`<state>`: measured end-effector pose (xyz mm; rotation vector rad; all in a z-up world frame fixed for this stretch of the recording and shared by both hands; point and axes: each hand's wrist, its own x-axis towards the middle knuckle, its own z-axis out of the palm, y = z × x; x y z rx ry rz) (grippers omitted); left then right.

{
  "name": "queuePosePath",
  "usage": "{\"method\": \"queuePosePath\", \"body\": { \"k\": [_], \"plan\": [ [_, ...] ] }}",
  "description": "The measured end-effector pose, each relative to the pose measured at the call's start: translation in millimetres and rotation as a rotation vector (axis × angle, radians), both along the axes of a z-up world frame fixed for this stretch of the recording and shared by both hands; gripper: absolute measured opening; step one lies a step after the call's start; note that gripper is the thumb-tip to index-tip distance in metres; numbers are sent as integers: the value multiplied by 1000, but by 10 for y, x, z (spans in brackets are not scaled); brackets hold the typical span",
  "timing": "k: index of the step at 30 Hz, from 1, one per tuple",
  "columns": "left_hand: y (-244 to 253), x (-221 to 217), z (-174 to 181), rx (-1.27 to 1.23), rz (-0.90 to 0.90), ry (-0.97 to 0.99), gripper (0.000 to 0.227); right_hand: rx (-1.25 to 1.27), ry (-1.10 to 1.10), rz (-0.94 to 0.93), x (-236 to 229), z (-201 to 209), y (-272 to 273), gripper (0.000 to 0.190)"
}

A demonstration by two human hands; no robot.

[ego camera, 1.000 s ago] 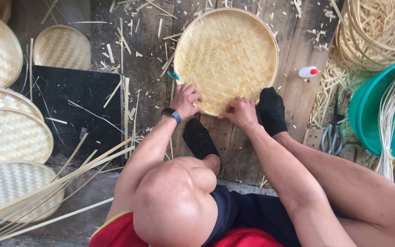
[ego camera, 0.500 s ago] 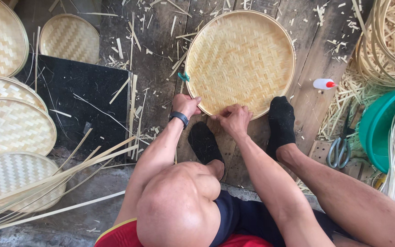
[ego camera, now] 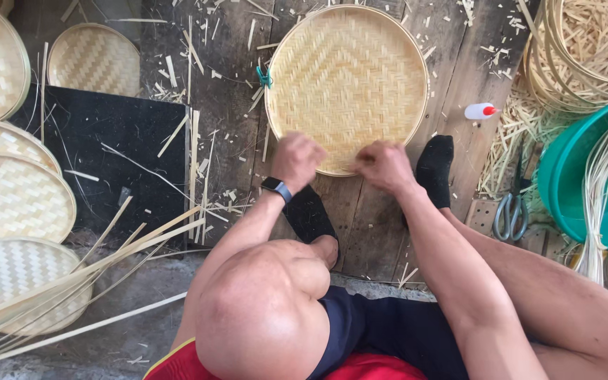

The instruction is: The person secures the rim of a circular bamboo tray by hand, using a plastic clip to hold bamboo strips in place and applying glue from a small bottle.

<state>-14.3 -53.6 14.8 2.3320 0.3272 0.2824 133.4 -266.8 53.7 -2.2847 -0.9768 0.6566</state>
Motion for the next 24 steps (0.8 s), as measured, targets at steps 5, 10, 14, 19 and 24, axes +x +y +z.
{"method": "queuePosePath", "body": {
  "k": [5,10,14,19,24],
  "plan": [
    [-221,103,-127,-6,-221,289,19,-110,64,44,-11,-101,56,27],
    [-179,86,-244,-19,-197,252,19,-5,52,34,37,-214,35,32],
    [-191,74,-132,14,-198,243,20,6,30,50,37,-153,-12,30],
    [-302,-75,-31,138,-210,182,26,77,-438,274,77,-5,-305,42],
    [-323,-89,391,319,-247,22,15,104,-461,281,204,448,-420,16]
  ]
}}
